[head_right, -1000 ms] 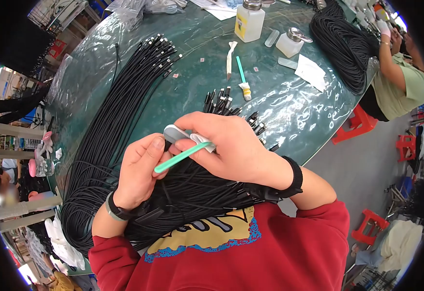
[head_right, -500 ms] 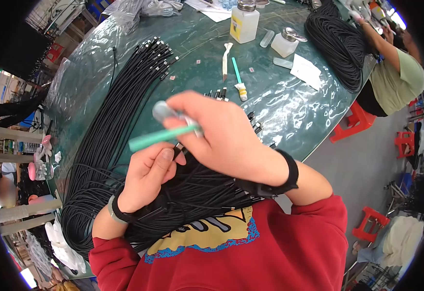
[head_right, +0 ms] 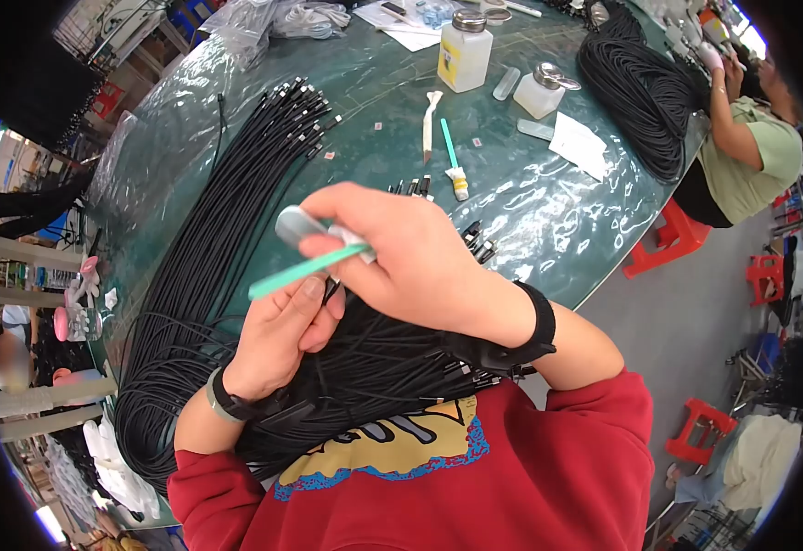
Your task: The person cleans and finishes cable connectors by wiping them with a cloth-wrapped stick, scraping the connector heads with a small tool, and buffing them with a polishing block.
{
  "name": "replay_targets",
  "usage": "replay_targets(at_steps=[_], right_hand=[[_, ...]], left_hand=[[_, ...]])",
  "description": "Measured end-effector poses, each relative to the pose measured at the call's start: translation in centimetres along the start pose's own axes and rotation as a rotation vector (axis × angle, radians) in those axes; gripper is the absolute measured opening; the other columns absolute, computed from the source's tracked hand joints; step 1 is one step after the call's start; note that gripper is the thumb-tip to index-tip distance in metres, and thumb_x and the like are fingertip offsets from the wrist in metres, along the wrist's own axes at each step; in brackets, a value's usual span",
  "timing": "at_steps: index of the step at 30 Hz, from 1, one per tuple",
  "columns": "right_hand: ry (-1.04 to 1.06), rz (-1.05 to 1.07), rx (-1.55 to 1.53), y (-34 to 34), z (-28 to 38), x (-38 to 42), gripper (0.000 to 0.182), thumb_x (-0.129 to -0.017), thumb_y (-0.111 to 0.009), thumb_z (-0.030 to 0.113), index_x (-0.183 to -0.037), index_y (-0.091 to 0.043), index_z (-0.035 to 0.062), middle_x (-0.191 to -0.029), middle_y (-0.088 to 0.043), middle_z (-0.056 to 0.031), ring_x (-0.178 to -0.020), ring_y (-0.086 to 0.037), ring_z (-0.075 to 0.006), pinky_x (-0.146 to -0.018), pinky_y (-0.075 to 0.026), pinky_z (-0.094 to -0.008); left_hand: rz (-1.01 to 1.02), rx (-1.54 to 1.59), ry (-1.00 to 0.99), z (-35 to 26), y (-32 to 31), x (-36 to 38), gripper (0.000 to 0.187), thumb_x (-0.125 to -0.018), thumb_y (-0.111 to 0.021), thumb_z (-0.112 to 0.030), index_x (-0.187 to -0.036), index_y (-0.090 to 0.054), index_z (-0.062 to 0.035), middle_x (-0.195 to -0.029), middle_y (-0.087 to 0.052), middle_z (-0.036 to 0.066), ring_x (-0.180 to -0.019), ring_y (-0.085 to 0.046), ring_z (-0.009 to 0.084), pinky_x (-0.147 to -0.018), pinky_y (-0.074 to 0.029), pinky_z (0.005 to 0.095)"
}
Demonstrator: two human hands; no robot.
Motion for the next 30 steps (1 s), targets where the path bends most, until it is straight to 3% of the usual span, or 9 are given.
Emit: replay_targets(at_steps=[7,10,12,15,19,23,26,30], right_hand=[[0.257,0.064,0.126,-0.3,1.8,0.3,0.022,-0.073,-0.062,0.009,-0.094,-0.055,0.0026,-0.077,-0.059,-0.0106,-0.062,-0.059,-0.0210,-0.053,-0.044,-0.0255],[0.226,0.199,0.195,0.2,0.6,1.5,0.023,-0.073,-0.063,0.008,-0.094,-0.055,0.0022,-0.077,-0.060,-0.0106,-0.063,-0.059,-0.0216,-0.054,-0.044,-0.0264],[0.162,0.187,0.196,1.0,-0.5,1.9,0.023,-0.073,-0.062,0.008,-0.094,-0.055,0.0020,-0.076,-0.059,-0.0104,-0.062,-0.059,-0.0218,-0.054,-0.044,-0.0265],[0.009,0.137,0.198,1.7,-1.5,2.3,0.023,-0.073,-0.062,0.007,-0.094,-0.055,0.0017,-0.075,-0.059,-0.0102,-0.061,-0.059,-0.0222,-0.054,-0.044,-0.0268],[-0.005,0.104,-0.056,0.6,0.6,1.1,0.021,-0.074,-0.061,0.006,-0.094,-0.055,0.0021,-0.073,-0.059,-0.0090,-0.062,-0.060,-0.0199,-0.054,-0.045,-0.0261],[-0.037,0.143,0.123,0.0,0.6,0.1,0.018,-0.076,-0.059,0.008,-0.093,-0.055,0.0033,-0.072,-0.058,-0.0069,-0.063,-0.059,-0.0151,-0.054,-0.044,-0.0240],[-0.175,0.122,-0.031,0.2,0.1,-0.2,0.016,-0.077,-0.059,0.010,-0.092,-0.055,0.0039,-0.070,-0.058,-0.0067,-0.063,-0.060,-0.0168,-0.053,-0.044,-0.0255],[-0.083,0.176,-0.036,0.7,0.6,0.3,0.016,-0.076,-0.059,0.013,-0.088,-0.055,0.0036,-0.070,-0.058,-0.0092,-0.062,-0.059,-0.0224,-0.053,-0.044,-0.0279]], left_hand=[[0.162,0.340,0.081,-0.3,-0.3,0.4,0.031,-0.091,-0.036,-0.028,-0.082,-0.050,-0.0018,-0.051,-0.034,-0.005,-0.045,-0.026,0.0030,-0.042,-0.021,0.0182],[0.180,0.382,0.020,-1.1,-0.2,0.3,0.029,-0.091,-0.037,-0.027,-0.083,-0.049,-0.0018,-0.050,-0.032,-0.005,-0.044,-0.025,0.0031,-0.041,-0.019,0.0183],[0.122,0.305,-0.076,-1.7,0.1,0.1,0.024,-0.091,-0.038,-0.023,-0.085,-0.047,-0.0019,-0.050,-0.030,-0.005,-0.043,-0.023,0.0036,-0.040,-0.017,0.0190],[0.103,0.280,-0.053,-0.9,-0.2,-0.3,0.022,-0.090,-0.039,-0.022,-0.088,-0.046,-0.0020,-0.051,-0.031,-0.005,-0.044,-0.023,0.0036,-0.040,-0.017,0.0189],[0.066,0.220,-0.025,-0.7,-0.3,-0.1,0.020,-0.090,-0.041,-0.021,-0.091,-0.047,-0.0017,-0.054,-0.033,-0.005,-0.046,-0.026,0.0035,-0.042,-0.020,0.0182],[0.026,0.127,-0.075,-0.9,-0.5,0.0,0.020,-0.090,-0.041,-0.021,-0.091,-0.047,-0.0018,-0.056,-0.035,-0.005,-0.047,-0.027,0.0034,-0.043,-0.022,0.0179],[0.035,0.106,-0.079,-0.8,-0.2,-0.2,0.020,-0.090,-0.040,-0.021,-0.091,-0.047,-0.0020,-0.057,-0.035,-0.005,-0.047,-0.028,0.0035,-0.043,-0.023,0.0179],[0.071,0.157,-0.052,-0.6,-0.3,-0.3,0.017,-0.090,-0.042,-0.018,-0.090,-0.047,-0.0018,-0.058,-0.036,-0.004,-0.048,-0.029,0.0034,-0.043,-0.024,0.0178]])
Point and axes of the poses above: each hand's wrist, its own x-axis away from the middle knuckle, its own y-axis out of the back of the hand, z = x × y, the point moved 7 cm from there along -x, towards the middle knuckle
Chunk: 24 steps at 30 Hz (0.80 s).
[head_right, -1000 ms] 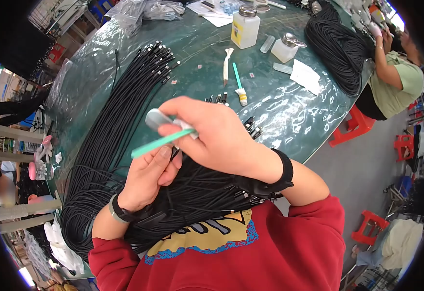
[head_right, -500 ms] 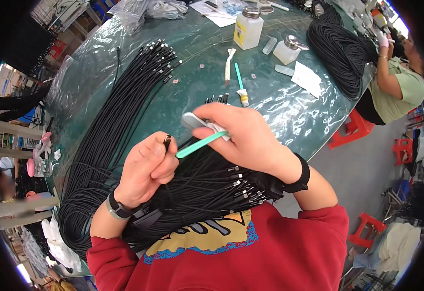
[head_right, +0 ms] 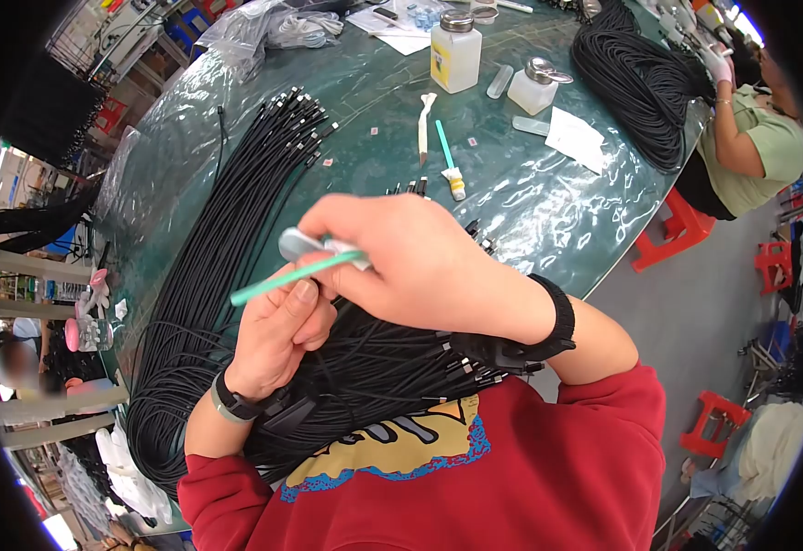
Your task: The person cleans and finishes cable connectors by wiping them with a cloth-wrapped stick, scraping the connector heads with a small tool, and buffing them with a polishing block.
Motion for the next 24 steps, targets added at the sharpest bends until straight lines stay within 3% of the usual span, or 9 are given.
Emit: replay_targets(at_steps=[3,5,11,15,17,21,22,24], right_hand=[[-0.033,0.032,0.098,-1.1,-0.6,-0.3,0.017,-0.077,-0.058,0.015,-0.089,-0.055,0.0035,-0.070,-0.058,-0.0112,-0.062,-0.058,-0.0253,-0.053,-0.044,-0.0297],[-0.049,0.022,0.143,-1.5,-0.9,-0.8,0.018,-0.077,-0.058,0.016,-0.089,-0.056,0.0034,-0.069,-0.058,-0.0122,-0.062,-0.058,-0.0267,-0.053,-0.044,-0.0306],[-0.141,-0.201,0.228,1.4,-3.7,-1.2,0.020,-0.078,-0.056,0.019,-0.087,-0.057,0.0013,-0.069,-0.058,-0.0144,-0.063,-0.058,-0.0270,-0.056,-0.043,-0.0326],[-0.269,-0.201,0.227,4.6,-6.3,0.6,0.022,-0.077,-0.056,0.019,-0.084,-0.057,-0.0016,-0.069,-0.058,-0.0160,-0.065,-0.057,-0.0267,-0.059,-0.044,-0.0322],[-0.277,-0.173,0.270,5.7,-7.4,1.4,0.022,-0.077,-0.056,0.019,-0.085,-0.057,-0.0022,-0.069,-0.058,-0.0162,-0.065,-0.057,-0.0261,-0.060,-0.043,-0.0319],[-0.300,-0.130,0.317,6.9,-9.9,2.1,0.023,-0.077,-0.056,0.018,-0.087,-0.056,-0.0032,-0.073,-0.058,-0.0171,-0.067,-0.056,-0.0277,-0.064,-0.043,-0.0321],[-0.384,-0.070,0.294,6.8,-10.7,2.2,0.023,-0.077,-0.056,0.018,-0.087,-0.056,-0.0033,-0.076,-0.057,-0.0172,-0.070,-0.056,-0.0285,-0.065,-0.043,-0.0322],[-0.442,0.026,0.276,6.5,-12.4,2.5,0.023,-0.077,-0.056,0.017,-0.087,-0.056,-0.0034,-0.079,-0.057,-0.0173,-0.074,-0.056,-0.0294,-0.067,-0.042,-0.0324]], left_hand=[[-0.009,-0.017,0.005,0.3,-0.4,0.2,0.013,-0.088,-0.045,-0.014,-0.090,-0.047,-0.0012,-0.058,-0.039,-0.004,-0.048,-0.031,0.0028,-0.044,-0.025,0.0175],[-0.069,-0.255,-0.015,0.6,-0.5,0.2,0.009,-0.086,-0.048,-0.009,-0.089,-0.047,-0.0007,-0.059,-0.042,-0.003,-0.050,-0.034,0.0018,-0.044,-0.027,0.0172],[-0.063,-0.602,-0.075,0.8,-0.9,0.4,0.012,-0.084,-0.047,-0.003,-0.095,-0.047,-0.0004,-0.062,-0.047,-0.003,-0.051,-0.039,0.0008,-0.046,-0.029,0.0150],[-0.044,-0.614,-0.001,1.7,-1.4,-1.1,0.021,-0.083,-0.049,-0.005,-0.103,-0.047,0.0004,-0.069,-0.052,0.000,-0.061,-0.047,0.0065,-0.055,-0.037,0.0189],[0.155,-1.109,-0.433,0.1,-4.5,-1.8,0.027,-0.080,-0.055,-0.012,-0.103,-0.049,0.0001,-0.084,-0.056,0.009,-0.077,-0.051,0.0176,-0.073,-0.040,0.0278],[-0.045,-1.179,-0.464,-1.7,-3.3,-0.9,0.038,-0.076,-0.058,-0.019,-0.107,-0.050,0.0000,-0.096,-0.054,0.015,-0.091,-0.048,0.0274,-0.085,-0.036,0.0352],[-0.093,-1.179,-0.474,-2.7,-2.4,-0.5,0.038,-0.076,-0.058,-0.019,-0.107,-0.050,0.0000,-0.096,-0.054,0.015,-0.091,-0.048,0.0274,-0.085,-0.036,0.0352],[-0.079,-1.307,-0.315,-4.3,0.8,0.4,0.040,-0.072,-0.061,-0.020,-0.106,-0.051,0.0005,-0.100,-0.053,0.016,-0.094,-0.048,0.0283,-0.085,-0.037,0.0357]])
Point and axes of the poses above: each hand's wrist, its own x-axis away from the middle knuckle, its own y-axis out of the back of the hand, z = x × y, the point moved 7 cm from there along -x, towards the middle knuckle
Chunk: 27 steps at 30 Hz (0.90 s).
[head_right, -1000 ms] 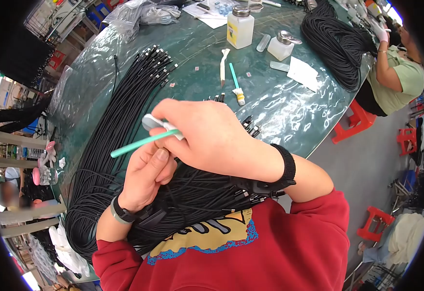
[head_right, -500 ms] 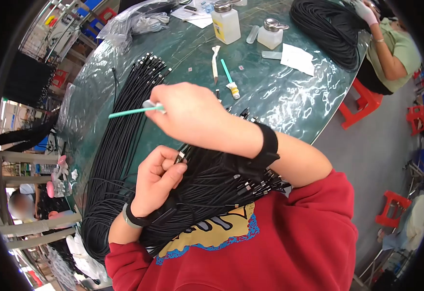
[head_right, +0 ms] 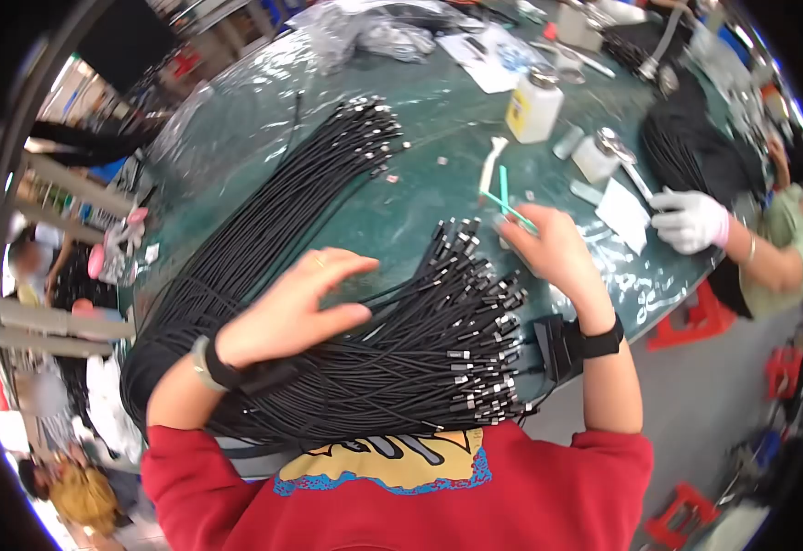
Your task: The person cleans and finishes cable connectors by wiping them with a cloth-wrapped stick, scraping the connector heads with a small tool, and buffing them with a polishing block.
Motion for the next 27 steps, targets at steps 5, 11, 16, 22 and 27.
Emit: replay_targets(at_steps=[5,11,16,22,27], right_hand=[[0.131,-0.295,0.188,0.5,-1.0,-1.2,0.019,-0.075,-0.057,0.012,-0.088,-0.057,-0.0018,-0.081,-0.055,-0.0149,-0.078,-0.055,-0.0267,-0.070,-0.041,-0.0307],[0.241,-0.427,0.081,1.5,-0.2,-0.2,0.019,-0.074,-0.058,0.008,-0.091,-0.056,-0.0004,-0.080,-0.055,-0.0135,-0.077,-0.055,-0.0257,-0.070,-0.041,-0.0301],[0.241,-0.401,0.076,1.1,-1.8,0.1,0.017,-0.073,-0.059,0.009,-0.088,-0.057,0.0007,-0.080,-0.055,-0.0132,-0.077,-0.055,-0.0272,-0.069,-0.042,-0.0313],[0.248,-0.464,0.013,1.9,-2.0,1.1,0.016,-0.072,-0.061,0.012,-0.084,-0.058,0.0023,-0.076,-0.054,-0.0136,-0.072,-0.054,-0.0306,-0.062,-0.043,-0.0354],[0.281,-0.430,-0.033,2.0,-2.3,1.0,0.015,-0.072,-0.060,0.012,-0.084,-0.058,0.0020,-0.074,-0.052,-0.0133,-0.067,-0.053,-0.0308,-0.059,-0.042,-0.0347]], left_hand=[[0.016,-0.423,0.289,7.7,5.0,2.8,0.044,-0.068,-0.063,-0.019,-0.105,-0.052,0.0002,-0.098,-0.053,0.015,-0.094,-0.049,0.0292,-0.084,-0.039,0.0356],[-0.095,-0.748,0.303,10.6,3.1,0.9,0.022,-0.064,-0.057,-0.009,-0.081,-0.053,0.0056,-0.085,-0.054,0.020,-0.084,-0.053,0.0322,-0.069,-0.047,0.0382],[0.064,-0.702,0.484,13.5,2.7,-2.3,0.025,-0.061,-0.060,-0.009,-0.078,-0.047,0.0052,-0.078,-0.053,0.023,-0.078,-0.052,0.0371,-0.068,-0.043,0.0430],[0.002,-0.620,0.487,13.8,2.4,-3.5,0.019,-0.057,-0.054,-0.004,-0.073,-0.048,0.0052,-0.072,-0.054,0.025,-0.072,-0.054,0.0395,-0.065,-0.043,0.0458],[0.145,-0.670,0.575,14.1,1.4,-3.9,0.020,-0.058,-0.054,-0.006,-0.074,-0.048,0.0037,-0.070,-0.053,0.023,-0.074,-0.052,0.0394,-0.068,-0.041,0.0454]])
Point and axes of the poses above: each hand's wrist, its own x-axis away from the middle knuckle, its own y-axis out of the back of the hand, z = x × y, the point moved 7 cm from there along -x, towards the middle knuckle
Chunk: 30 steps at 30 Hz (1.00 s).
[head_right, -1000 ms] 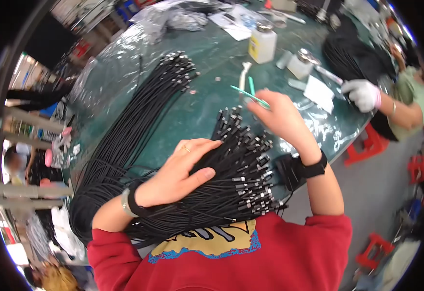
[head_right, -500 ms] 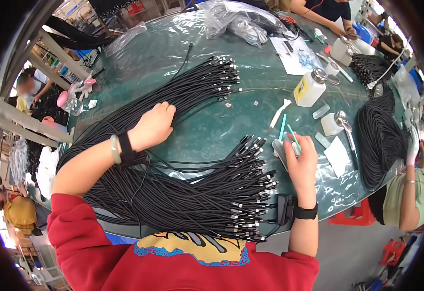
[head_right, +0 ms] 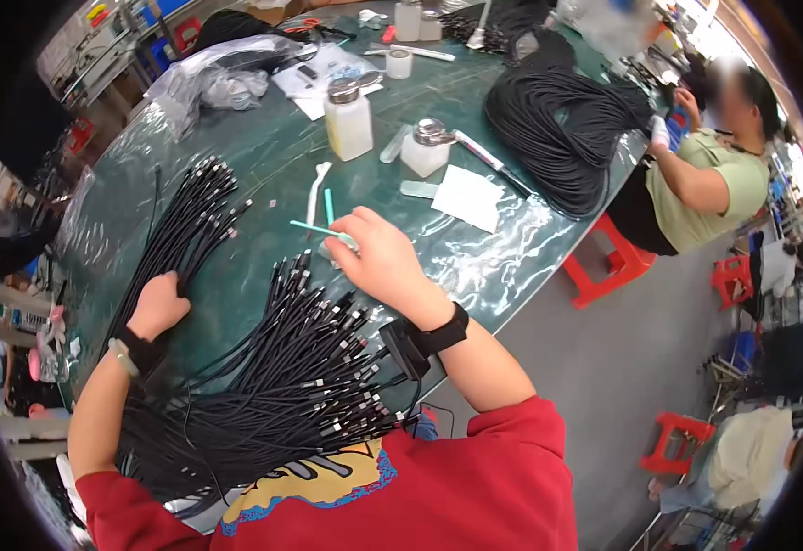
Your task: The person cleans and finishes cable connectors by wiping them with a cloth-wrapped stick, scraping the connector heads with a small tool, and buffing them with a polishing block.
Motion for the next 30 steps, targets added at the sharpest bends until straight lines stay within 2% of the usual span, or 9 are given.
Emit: replay_targets(at_steps=[2,6,13,17,20,21,24,28,30], right_hand=[[0.026,-0.007,0.009,-0.2,0.5,-0.1,0.014,-0.073,-0.060,0.011,-0.083,-0.059,0.0018,-0.072,-0.052,-0.0131,-0.066,-0.053,-0.0303,-0.058,-0.042,-0.0341],[0.065,-0.014,-0.021,-0.2,1.1,-0.4,0.011,-0.074,-0.059,0.007,-0.082,-0.059,0.0007,-0.071,-0.052,-0.0123,-0.065,-0.053,-0.0275,-0.057,-0.041,-0.0312],[-0.014,0.047,-0.010,-0.6,1.9,-0.6,0.009,-0.075,-0.057,0.005,-0.082,-0.059,-0.0005,-0.071,-0.054,-0.0114,-0.065,-0.053,-0.0236,-0.059,-0.040,-0.0279],[-0.028,0.048,-0.010,-0.6,1.8,-0.5,0.009,-0.076,-0.056,0.006,-0.082,-0.058,-0.0007,-0.071,-0.055,-0.0108,-0.064,-0.054,-0.0212,-0.058,-0.040,-0.0274],[0.003,0.027,-0.003,-0.6,1.9,-0.7,0.009,-0.077,-0.056,0.007,-0.082,-0.058,-0.0009,-0.070,-0.056,-0.0103,-0.064,-0.054,-0.0192,-0.058,-0.040,-0.0271],[0.011,0.005,0.004,-0.5,1.8,-0.6,0.010,-0.078,-0.056,0.007,-0.082,-0.058,-0.0012,-0.069,-0.056,-0.0099,-0.063,-0.054,-0.0180,-0.058,-0.040,-0.0269],[0.001,-0.002,0.018,-0.4,1.0,-0.5,0.012,-0.079,-0.055,0.009,-0.082,-0.058,-0.0014,-0.068,-0.057,-0.0086,-0.061,-0.053,-0.0152,-0.057,-0.040,-0.0264],[-0.088,0.036,-0.030,-0.2,0.9,-1.0,0.016,-0.081,-0.054,0.013,-0.084,-0.059,-0.0015,-0.068,-0.059,-0.0068,-0.062,-0.052,-0.0117,-0.058,-0.040,-0.0254],[-0.136,0.075,-0.122,-0.2,1.5,-1.1,0.019,-0.081,-0.054,0.015,-0.087,-0.060,-0.0017,-0.073,-0.061,-0.0075,-0.066,-0.054,-0.0107,-0.060,-0.041,-0.0248]], left_hand=[[-0.104,0.049,-0.024,-0.5,0.5,0.2,0.020,-0.060,-0.054,-0.010,-0.073,-0.050,0.0043,-0.072,-0.054,0.025,-0.075,-0.053,0.0393,-0.068,-0.041,0.0450],[-0.079,0.115,-0.047,0.5,0.2,0.2,0.022,-0.064,-0.052,-0.011,-0.080,-0.052,0.0033,-0.078,-0.054,0.023,-0.078,-0.052,0.0385,-0.070,-0.042,0.0440],[-0.423,-0.060,-0.172,1.1,1.6,1.4,0.017,-0.066,-0.050,-0.004,-0.082,-0.051,0.0030,-0.084,-0.050,0.019,-0.081,-0.049,0.0359,-0.074,-0.041,0.0411],[-0.456,-0.013,-0.196,2.6,1.0,0.1,0.012,-0.071,-0.052,-0.007,-0.080,-0.051,0.0007,-0.067,-0.049,0.011,-0.063,-0.051,0.0266,-0.061,-0.043,0.0349],[0.129,1.041,0.170,4.1,1.0,0.3,0.013,-0.079,-0.052,-0.013,-0.076,-0.052,-0.0007,-0.055,-0.042,0.002,-0.044,-0.041,0.0125,-0.042,-0.035,0.0259],[0.112,1.053,0.172,4.2,1.9,0.9,0.013,-0.079,-0.052,-0.013,-0.076,-0.052,-0.0007,-0.055,-0.042,0.002,-0.044,-0.041,0.0125,-0.042,-0.035,0.0259],[0.319,1.516,0.001,2.4,3.5,2.8,0.021,-0.086,-0.049,-0.023,-0.078,-0.051,-0.0034,-0.047,-0.029,-0.007,-0.037,-0.026,0.0031,-0.035,-0.018,0.0194],[0.101,1.655,-0.236,1.1,4.8,6.0,0.024,-0.088,-0.045,-0.023,-0.079,-0.050,-0.0012,-0.047,-0.030,-0.007,-0.035,-0.024,0.0032,-0.033,-0.016,0.0204],[0.408,1.859,-0.200,-1.2,4.2,9.4,0.029,-0.087,-0.047,-0.027,-0.079,-0.050,0.0005,-0.047,-0.032,-0.006,-0.037,-0.028,0.0032,-0.035,-0.022,0.0193]])
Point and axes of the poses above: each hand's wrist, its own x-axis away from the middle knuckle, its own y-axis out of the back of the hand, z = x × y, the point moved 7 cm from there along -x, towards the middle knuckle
